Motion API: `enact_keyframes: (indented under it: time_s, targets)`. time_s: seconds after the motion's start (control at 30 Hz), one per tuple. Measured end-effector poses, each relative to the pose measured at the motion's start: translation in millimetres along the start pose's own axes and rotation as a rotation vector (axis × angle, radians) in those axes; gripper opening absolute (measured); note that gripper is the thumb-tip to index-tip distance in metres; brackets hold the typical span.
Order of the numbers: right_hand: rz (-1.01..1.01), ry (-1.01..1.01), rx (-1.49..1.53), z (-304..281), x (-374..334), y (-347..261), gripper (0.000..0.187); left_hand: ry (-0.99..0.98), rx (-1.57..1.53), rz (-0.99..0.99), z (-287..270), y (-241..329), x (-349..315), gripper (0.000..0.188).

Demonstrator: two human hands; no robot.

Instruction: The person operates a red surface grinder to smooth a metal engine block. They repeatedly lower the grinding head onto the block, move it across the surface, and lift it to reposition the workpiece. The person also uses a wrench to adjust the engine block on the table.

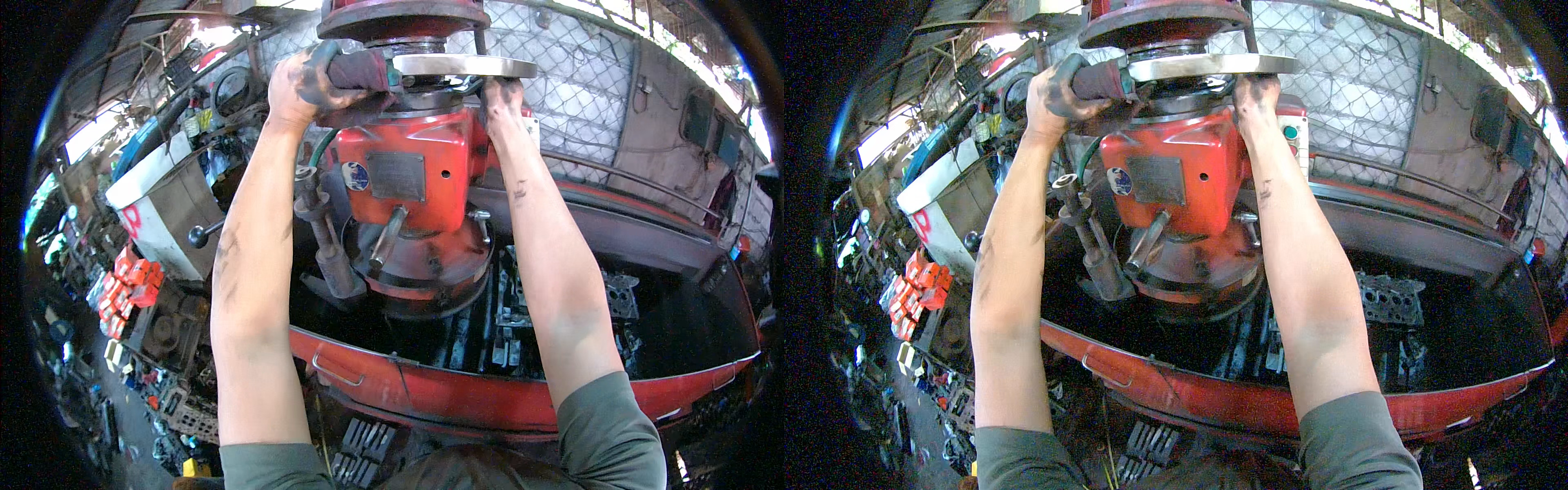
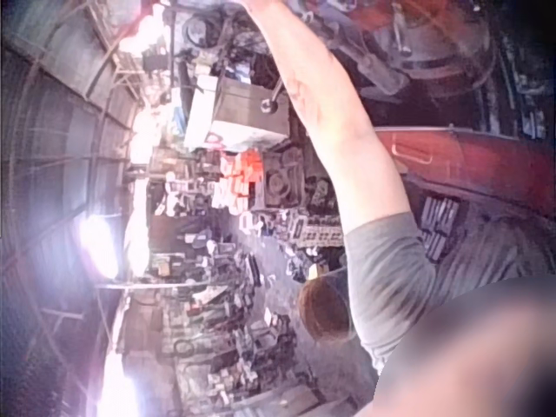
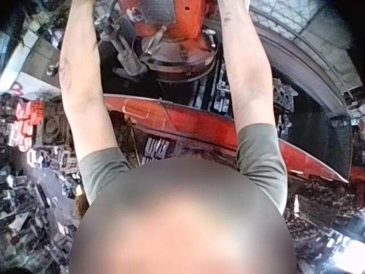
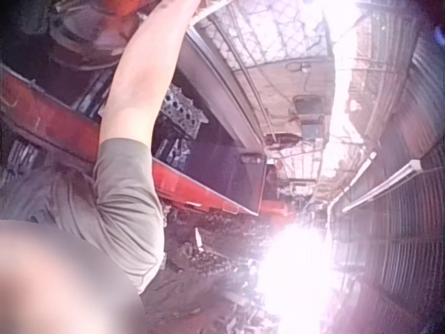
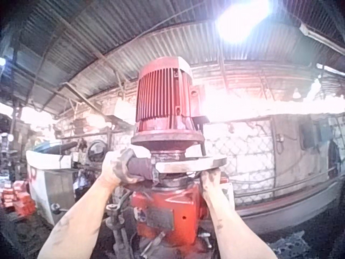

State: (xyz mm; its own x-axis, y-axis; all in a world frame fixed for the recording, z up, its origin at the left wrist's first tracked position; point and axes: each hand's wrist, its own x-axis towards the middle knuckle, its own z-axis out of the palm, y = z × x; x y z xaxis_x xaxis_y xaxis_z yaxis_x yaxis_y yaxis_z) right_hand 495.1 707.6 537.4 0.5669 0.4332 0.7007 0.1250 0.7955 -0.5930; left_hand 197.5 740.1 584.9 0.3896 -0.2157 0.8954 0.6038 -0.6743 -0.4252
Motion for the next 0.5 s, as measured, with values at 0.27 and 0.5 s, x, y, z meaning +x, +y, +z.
enact_keyframes:
  time_s: [0.27,0.5]
  targets:
    - [0.116,-0.250,-0.599,-58.4,-76.6,39.0,0.046,0.020,-0.096,-0.068,-5.8,13.8,-3.2,0.056]
    - [0.382,-0.445,-1.201,-109.3,-194.5,61.6,0.038,0.085,-0.049,0.025,-5.0,12.3,-1.1,0.060]
